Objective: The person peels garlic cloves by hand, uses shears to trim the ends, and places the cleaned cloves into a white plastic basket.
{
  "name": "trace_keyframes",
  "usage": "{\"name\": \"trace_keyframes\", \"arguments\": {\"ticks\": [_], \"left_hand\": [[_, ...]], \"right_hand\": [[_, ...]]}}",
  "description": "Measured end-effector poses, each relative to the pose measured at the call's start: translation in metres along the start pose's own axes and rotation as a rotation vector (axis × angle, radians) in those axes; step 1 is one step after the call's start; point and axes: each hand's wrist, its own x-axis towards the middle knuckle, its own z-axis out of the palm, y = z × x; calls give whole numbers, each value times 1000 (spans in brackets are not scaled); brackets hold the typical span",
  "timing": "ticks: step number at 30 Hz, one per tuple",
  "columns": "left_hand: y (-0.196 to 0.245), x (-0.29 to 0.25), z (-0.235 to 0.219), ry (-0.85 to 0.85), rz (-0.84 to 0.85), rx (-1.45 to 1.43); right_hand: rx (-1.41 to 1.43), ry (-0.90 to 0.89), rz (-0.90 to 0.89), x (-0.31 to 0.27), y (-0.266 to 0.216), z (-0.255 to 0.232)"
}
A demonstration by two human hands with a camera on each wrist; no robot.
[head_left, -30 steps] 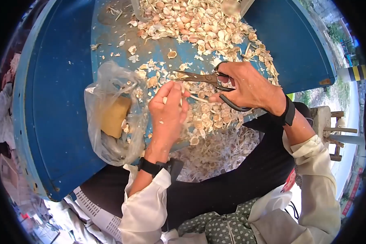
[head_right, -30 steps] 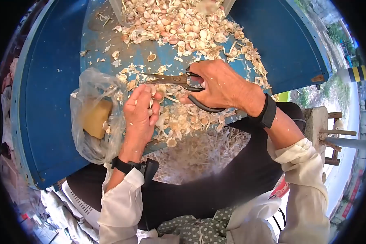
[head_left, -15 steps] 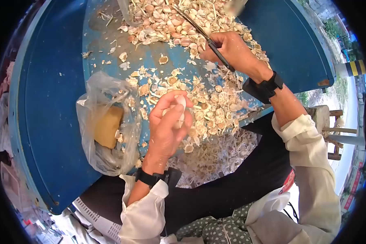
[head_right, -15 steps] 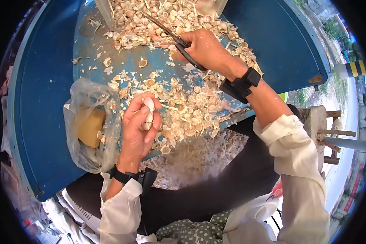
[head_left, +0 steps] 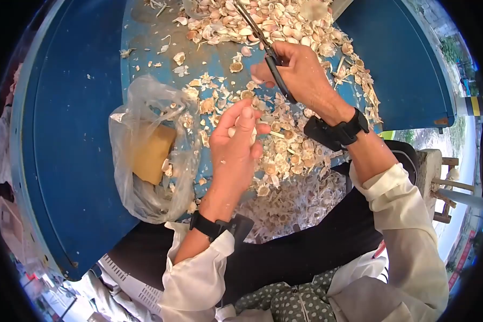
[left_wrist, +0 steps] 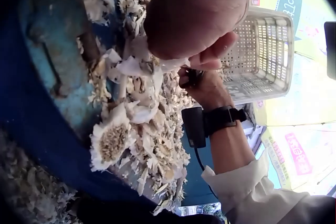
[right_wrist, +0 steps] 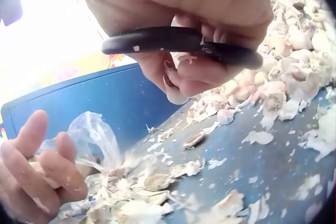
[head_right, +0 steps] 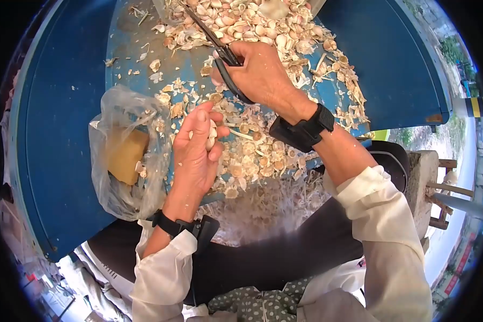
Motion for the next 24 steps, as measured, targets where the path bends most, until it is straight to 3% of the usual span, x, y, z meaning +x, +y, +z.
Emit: {"name": "trace_keyframes", "arguments": {"ticks": [2, 4, 6, 8, 10, 11, 12, 14, 15, 17, 19, 24], "left_hand": [[-3, 2, 2, -14, 59, 38], [-4, -1, -4, -47, 78, 42], [-1, -3, -12, -21, 29, -51], [6, -3, -19, -59, 2, -178], [15, -2, -22, -127, -44, -226], [19, -3, -22, -124, -35, -193], [22, -4, -22, -122, -33, -196], [25, -5, -22, -129, -29, -99], [26, -4, -21, -131, -31, -99], [28, -4, -21, -126, -45, 141], [35, -7, -20, -163, -55, 194], [33, -7, -19, -199, -81, 315]], "right_hand": [[32, 26, 41, -35, -12, 16], [-108, 26, -3, -54, -18, 19], [433, -94, 210, -66, -33, 10], [423, -114, 210, -72, -33, -3], [-154, -166, 31, -74, -30, -23], [-357, -218, 38, -75, -37, -34], [-359, -221, 36, -75, -35, -42], [-734, -280, -365, -71, -28, -59], [-821, -312, -378, -71, -24, -65], [-899, -294, -422, -70, -24, -70], [-989, -290, -534, -65, -25, -72], [-940, -417, -617, -51, -11, -74]]}}
